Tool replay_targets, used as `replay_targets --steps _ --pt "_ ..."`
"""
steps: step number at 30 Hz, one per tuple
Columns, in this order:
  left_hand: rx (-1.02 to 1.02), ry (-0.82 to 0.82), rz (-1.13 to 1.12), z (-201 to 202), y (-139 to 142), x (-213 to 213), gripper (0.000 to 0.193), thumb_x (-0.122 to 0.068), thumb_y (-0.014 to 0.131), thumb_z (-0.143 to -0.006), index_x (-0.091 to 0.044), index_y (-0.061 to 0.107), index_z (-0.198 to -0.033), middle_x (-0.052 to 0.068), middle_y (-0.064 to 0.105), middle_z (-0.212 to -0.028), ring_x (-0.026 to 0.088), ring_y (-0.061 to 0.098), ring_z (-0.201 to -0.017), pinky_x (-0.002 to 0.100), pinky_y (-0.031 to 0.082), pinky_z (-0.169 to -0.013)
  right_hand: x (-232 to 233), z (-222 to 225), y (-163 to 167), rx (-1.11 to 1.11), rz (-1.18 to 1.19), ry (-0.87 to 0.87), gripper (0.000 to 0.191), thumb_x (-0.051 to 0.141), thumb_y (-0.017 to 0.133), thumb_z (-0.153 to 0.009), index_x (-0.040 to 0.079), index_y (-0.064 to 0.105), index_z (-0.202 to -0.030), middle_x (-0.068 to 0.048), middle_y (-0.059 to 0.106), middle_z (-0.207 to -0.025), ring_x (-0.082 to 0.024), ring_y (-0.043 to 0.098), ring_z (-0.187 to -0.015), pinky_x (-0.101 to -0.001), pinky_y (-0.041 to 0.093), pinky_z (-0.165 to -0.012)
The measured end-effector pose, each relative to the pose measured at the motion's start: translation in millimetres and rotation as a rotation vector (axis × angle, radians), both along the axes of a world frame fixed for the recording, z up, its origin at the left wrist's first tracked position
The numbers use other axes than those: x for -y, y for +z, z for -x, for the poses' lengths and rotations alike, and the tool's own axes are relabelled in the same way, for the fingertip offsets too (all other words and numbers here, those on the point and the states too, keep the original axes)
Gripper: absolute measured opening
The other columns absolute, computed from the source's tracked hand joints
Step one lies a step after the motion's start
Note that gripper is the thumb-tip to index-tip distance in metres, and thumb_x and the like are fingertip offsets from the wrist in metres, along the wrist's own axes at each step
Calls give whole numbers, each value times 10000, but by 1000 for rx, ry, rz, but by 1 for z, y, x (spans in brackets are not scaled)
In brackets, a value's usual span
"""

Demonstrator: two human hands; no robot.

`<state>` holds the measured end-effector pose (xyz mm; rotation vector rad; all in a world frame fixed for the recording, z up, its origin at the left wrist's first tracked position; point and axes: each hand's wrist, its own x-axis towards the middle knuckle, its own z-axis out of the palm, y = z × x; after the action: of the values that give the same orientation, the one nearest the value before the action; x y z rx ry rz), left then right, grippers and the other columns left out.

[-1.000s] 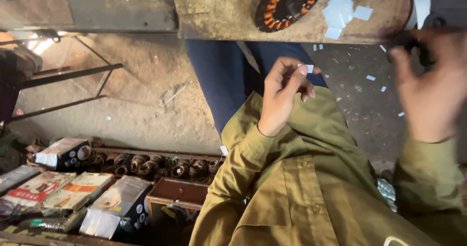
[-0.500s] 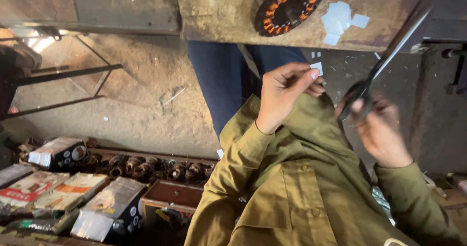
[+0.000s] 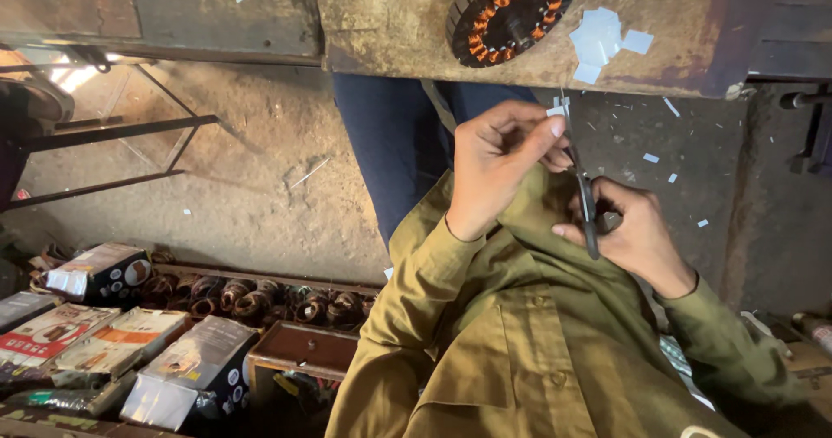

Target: The person inserts small white paper shims into the slots of a motor armature, using shears to trim excess material. The person repeatedly picks up the armature, places shims, and trims them, working on a cluttered workbench with other motor parts nearby.

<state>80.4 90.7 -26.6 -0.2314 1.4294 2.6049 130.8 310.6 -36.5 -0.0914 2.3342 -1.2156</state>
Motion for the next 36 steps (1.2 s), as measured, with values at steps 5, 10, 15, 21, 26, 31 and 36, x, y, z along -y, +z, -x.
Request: replay_targets --steps 5,10,15,21,26,31,36 --pt "23 3 -17 1 0 0 177 -61 700 -1025 85 671 -1121 133 742 -927 155 726 -773 295 612 -709 1 -5 -5 173 141 -48 349 264 917 -736 26 734 -914 -70 726 -787 -103 633 -701 -300 543 -637" --pt "-34 13 24 -3 2 2 182 -74 689 -1038 67 663 -1149 113 747 -974 144 737 -828 289 626 -773 -15 33 33 -138 -279 -211 683 334 993 -662 -57 557 -1014 -129 687 -822 -169 667 -727 -331 554 -643" --pt "-48 48 148 -11 3 4 185 -27 713 -1016 82 677 -1162 107 721 -1045 134 727 -857 274 611 -779 -36 102 67 -353 -707 -43 535 287 1011 -768 -58 651 -959 -165 687 -804 -287 670 -645 -379 549 -629" --pt "-17 60 119 -16 2 5 174 -35 687 -1022 70 670 -1160 100 739 -1021 112 719 -858 258 595 -791 -2 127 106 -646 -440 105 233 125 871 -908 -8 753 -1058 -149 734 -1045 -269 729 -896 -342 552 -758" --pt "-6 71 155 -19 13 8 161 -64 666 -1031 51 667 -1143 65 713 -1047 104 706 -877 250 584 -793 50 89 77 -209 230 50 192 86 811 -868 28 767 -1045 -71 776 -1022 -127 718 -934 -268 568 -818" --pt "-157 86 423 -18 34 17 98 -19 699 -1000 23 697 -1088 78 653 -1102 146 672 -952 270 549 -814 49 76 49 -86 449 -101 190 13 819 -851 -20 767 -1031 -98 765 -1027 -137 713 -923 -258 571 -805" --pt "-193 186 718 -20 48 12 111 -2 748 -935 -21 727 -1043 84 702 -1024 183 711 -885 277 568 -807 51 68 47 -241 340 -104 184 3 839 -848 -23 770 -1016 -109 757 -1018 -145 711 -916 -261 564 -807"
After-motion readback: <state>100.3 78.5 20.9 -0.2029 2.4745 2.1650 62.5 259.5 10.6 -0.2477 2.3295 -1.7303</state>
